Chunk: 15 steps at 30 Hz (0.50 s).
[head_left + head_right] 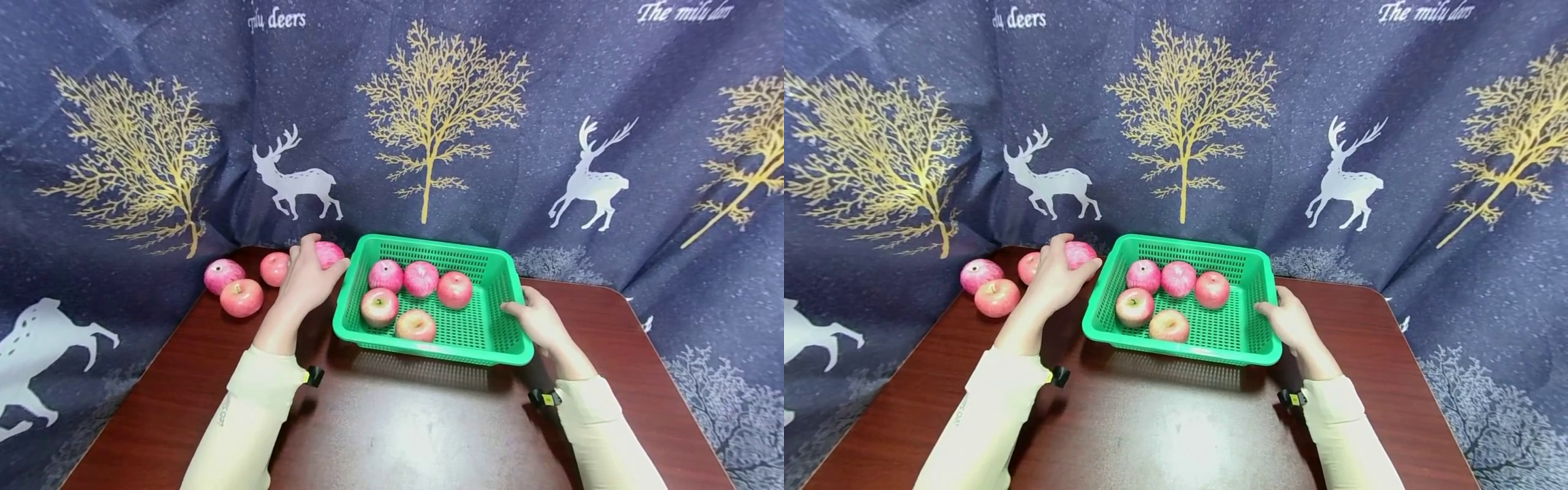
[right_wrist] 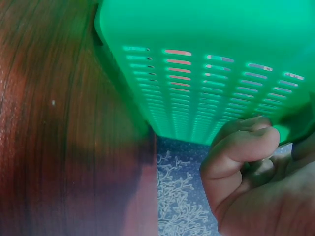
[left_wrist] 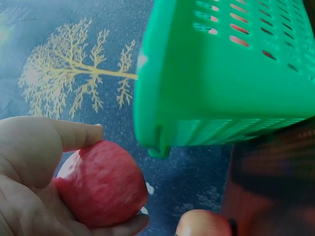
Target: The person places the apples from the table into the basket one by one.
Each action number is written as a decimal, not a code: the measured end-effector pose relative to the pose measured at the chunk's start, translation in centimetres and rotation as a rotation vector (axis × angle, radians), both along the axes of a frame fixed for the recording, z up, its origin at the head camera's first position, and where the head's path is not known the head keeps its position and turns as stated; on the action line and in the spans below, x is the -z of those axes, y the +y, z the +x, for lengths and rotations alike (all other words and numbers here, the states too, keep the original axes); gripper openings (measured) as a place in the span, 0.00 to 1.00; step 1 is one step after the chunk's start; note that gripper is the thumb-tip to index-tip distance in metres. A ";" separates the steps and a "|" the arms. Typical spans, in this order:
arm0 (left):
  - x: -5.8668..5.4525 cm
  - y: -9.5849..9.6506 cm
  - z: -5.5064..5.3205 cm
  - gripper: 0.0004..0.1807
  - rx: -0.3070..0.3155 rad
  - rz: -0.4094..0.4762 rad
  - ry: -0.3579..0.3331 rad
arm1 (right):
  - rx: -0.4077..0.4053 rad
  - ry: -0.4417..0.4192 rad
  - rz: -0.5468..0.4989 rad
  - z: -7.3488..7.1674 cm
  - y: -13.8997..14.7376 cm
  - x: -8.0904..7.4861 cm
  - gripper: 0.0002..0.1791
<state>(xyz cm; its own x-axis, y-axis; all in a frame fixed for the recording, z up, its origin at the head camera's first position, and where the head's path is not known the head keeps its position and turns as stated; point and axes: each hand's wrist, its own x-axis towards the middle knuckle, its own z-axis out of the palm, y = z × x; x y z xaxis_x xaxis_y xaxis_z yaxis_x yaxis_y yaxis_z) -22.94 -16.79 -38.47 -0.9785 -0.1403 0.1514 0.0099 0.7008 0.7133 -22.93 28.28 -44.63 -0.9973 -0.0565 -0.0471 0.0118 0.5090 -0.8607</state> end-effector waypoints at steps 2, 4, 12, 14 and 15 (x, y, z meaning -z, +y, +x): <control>-0.5 0.3 0.0 0.46 0.016 -0.011 0.009 | -0.002 -0.004 -0.015 0.1 -0.1 0.0 0.33; -1.0 0.7 0.0 0.44 0.031 -0.025 0.016 | -0.005 -0.006 -0.020 0.1 -0.1 -0.1 0.33; -2.9 2.3 0.0 0.45 0.100 -0.091 0.015 | -0.009 -0.013 -0.017 0.1 -0.1 -0.2 0.34; -3.3 2.7 0.0 0.45 0.123 -0.108 0.021 | -0.014 -0.011 -0.017 0.1 0.0 -0.1 0.34; -3.5 2.9 0.1 0.44 0.134 -0.115 0.024 | -0.013 -0.012 -0.018 0.0 0.0 0.0 0.34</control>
<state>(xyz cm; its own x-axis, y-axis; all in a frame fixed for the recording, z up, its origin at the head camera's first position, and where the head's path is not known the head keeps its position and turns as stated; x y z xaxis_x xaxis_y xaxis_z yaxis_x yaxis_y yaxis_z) -22.87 -13.85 -35.00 -0.9831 0.0111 0.1826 0.1251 0.7690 0.6269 -22.89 28.30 -44.62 -0.9958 -0.0708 -0.0576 0.0153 0.4933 -0.8697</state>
